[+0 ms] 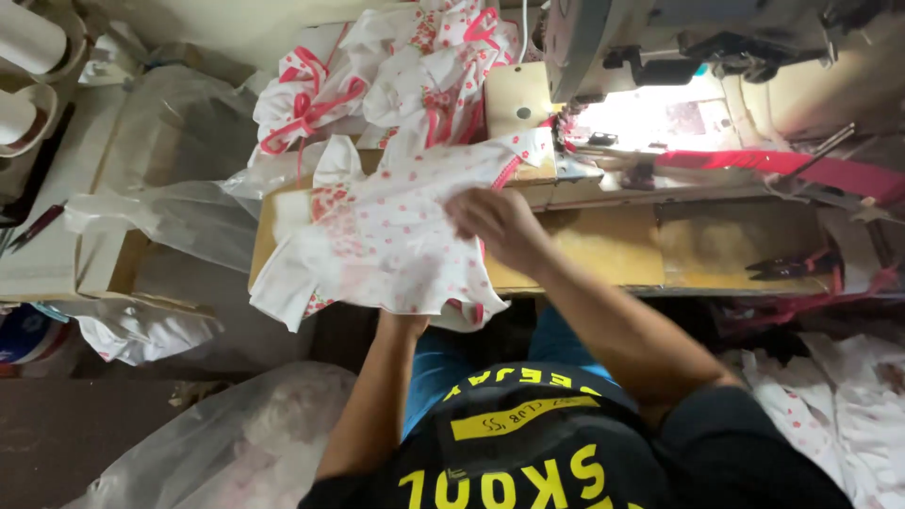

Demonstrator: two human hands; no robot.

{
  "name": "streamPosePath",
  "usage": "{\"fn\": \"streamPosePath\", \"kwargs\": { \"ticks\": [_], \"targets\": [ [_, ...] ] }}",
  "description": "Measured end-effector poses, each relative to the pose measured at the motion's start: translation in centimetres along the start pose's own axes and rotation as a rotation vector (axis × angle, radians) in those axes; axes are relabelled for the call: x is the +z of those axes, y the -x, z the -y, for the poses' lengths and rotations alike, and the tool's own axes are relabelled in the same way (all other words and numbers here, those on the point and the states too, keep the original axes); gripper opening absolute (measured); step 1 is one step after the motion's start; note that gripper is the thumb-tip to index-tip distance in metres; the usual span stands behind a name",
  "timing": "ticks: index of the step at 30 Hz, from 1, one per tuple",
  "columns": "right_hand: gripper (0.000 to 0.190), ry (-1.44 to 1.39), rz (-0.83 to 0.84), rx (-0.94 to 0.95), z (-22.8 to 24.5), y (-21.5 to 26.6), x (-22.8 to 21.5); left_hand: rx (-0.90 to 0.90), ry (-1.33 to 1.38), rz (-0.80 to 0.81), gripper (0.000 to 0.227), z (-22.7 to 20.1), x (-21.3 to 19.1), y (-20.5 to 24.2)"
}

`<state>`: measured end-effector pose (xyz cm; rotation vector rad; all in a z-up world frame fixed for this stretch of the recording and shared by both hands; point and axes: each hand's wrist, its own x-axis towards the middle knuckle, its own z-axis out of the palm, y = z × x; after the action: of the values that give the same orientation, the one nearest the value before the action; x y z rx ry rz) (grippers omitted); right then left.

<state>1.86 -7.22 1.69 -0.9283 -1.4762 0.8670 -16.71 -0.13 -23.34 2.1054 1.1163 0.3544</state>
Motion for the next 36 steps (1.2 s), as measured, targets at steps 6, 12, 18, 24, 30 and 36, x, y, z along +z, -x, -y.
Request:
{"fn": "streamPosePath", "kwargs": {
  "ticks": [6, 12, 18, 24, 30, 36],
  "targets": [
    [0.039, 0.487, 0.01, 0.057, -5.6, 9.1, 3.1, -0.272, 0.962, -0.275, 0.103, -8.3, -5.0, 9.1],
    [0.012, -0.298, -0.431, 0.332, -11.9, 8.6, -0.1, -0.11, 0.862, -0.263, 0.105, -5.3, 0.7, -12.8],
    [0.009, -0.715, -0.37, 0.424, -8.4, 8.3, -6.6, 0.681, -0.091, 0.12, 0.046, -24.2, -12.5, -7.8],
    [0.002, -0.508, -0.223, 0.448, 0.1, 9.5, -6.3, 0.827, -0.667, -0.567, 0.035, -18.7, -8.9, -12.0],
    [0.047, -0.717, -0.233, 0.388, -8.7, 9.5, -7.9, 0.811, -0.722, -0.652, 0.043, -20.6, -9.0, -9.8],
    [0.1, -0.491, -0.306, 0.289, 0.7, 5.9, -7.8, 0.768, -0.604, -0.236, 0.045, -20.9, -10.0, -7.4]
  ]
}}
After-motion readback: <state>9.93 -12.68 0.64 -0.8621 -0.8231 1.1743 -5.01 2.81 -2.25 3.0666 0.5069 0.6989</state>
